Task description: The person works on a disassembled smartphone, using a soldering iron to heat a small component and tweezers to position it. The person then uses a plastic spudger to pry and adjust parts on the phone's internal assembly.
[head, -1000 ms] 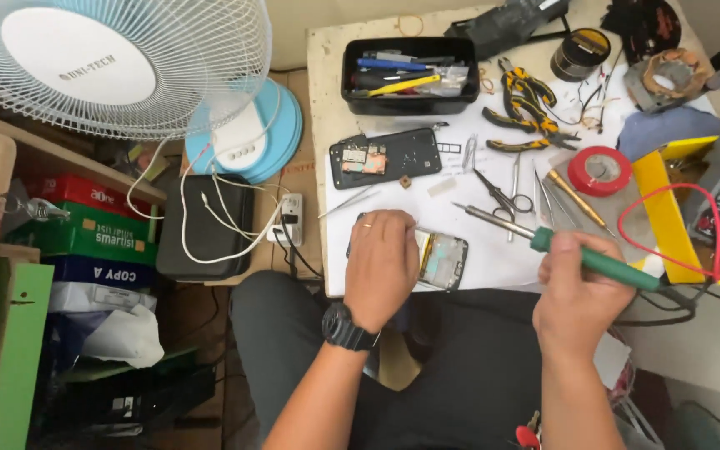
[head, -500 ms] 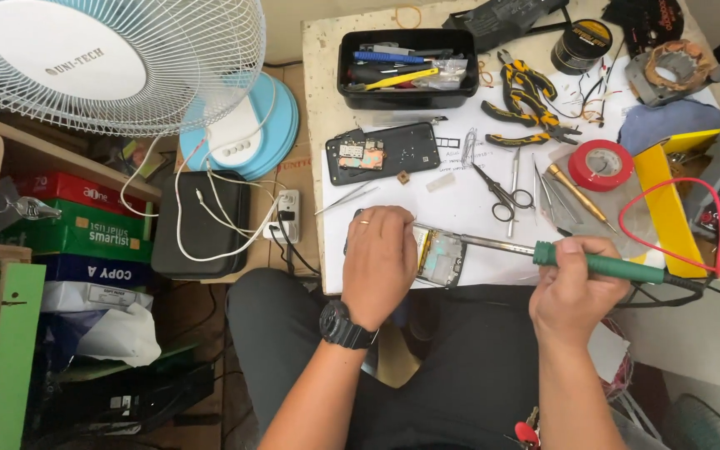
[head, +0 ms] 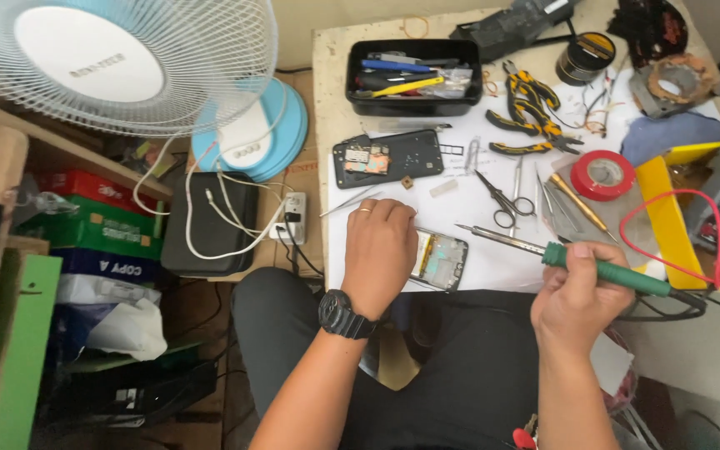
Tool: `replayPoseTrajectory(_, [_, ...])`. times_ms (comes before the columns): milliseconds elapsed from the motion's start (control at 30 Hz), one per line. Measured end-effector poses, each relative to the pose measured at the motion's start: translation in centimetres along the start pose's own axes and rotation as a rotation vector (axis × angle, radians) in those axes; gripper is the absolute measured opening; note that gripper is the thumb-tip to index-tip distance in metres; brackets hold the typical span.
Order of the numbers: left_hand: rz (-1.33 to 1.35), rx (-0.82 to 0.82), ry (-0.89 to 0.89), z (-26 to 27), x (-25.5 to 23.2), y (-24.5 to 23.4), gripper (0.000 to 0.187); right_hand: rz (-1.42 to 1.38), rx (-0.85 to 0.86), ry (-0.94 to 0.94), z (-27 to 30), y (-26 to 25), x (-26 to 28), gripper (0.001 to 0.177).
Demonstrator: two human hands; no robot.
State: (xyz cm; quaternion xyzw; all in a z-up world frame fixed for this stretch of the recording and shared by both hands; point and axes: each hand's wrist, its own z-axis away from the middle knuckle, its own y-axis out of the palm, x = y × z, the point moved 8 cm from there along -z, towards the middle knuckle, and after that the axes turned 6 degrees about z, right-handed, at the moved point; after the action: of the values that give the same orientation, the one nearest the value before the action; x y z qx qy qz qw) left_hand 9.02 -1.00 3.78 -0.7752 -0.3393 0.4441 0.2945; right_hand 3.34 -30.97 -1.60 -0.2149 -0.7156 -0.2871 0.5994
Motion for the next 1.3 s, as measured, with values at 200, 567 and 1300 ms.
replayPoseTrajectory(200, [0.057, -0.067, 0.013, -0.3, 1.1, -1.9, 0.007, 0.003, -0.02, 0.014, 0.0, 0.0, -0.5, 0.017])
replayPoseTrajectory(567, [0.045, -0.087, 0.0, -0.3, 3.3, -4.7, 0.013, 0.061, 0.003, 0.014, 0.1, -0.1, -0.7, 0.017])
replayPoseTrajectory(1300, [0.495, -0.294, -0.363, 1.5, 2.9, -10.2, 0.006, 0.001, -0.002, 0.02, -0.1, -0.1, -1.2, 0.017])
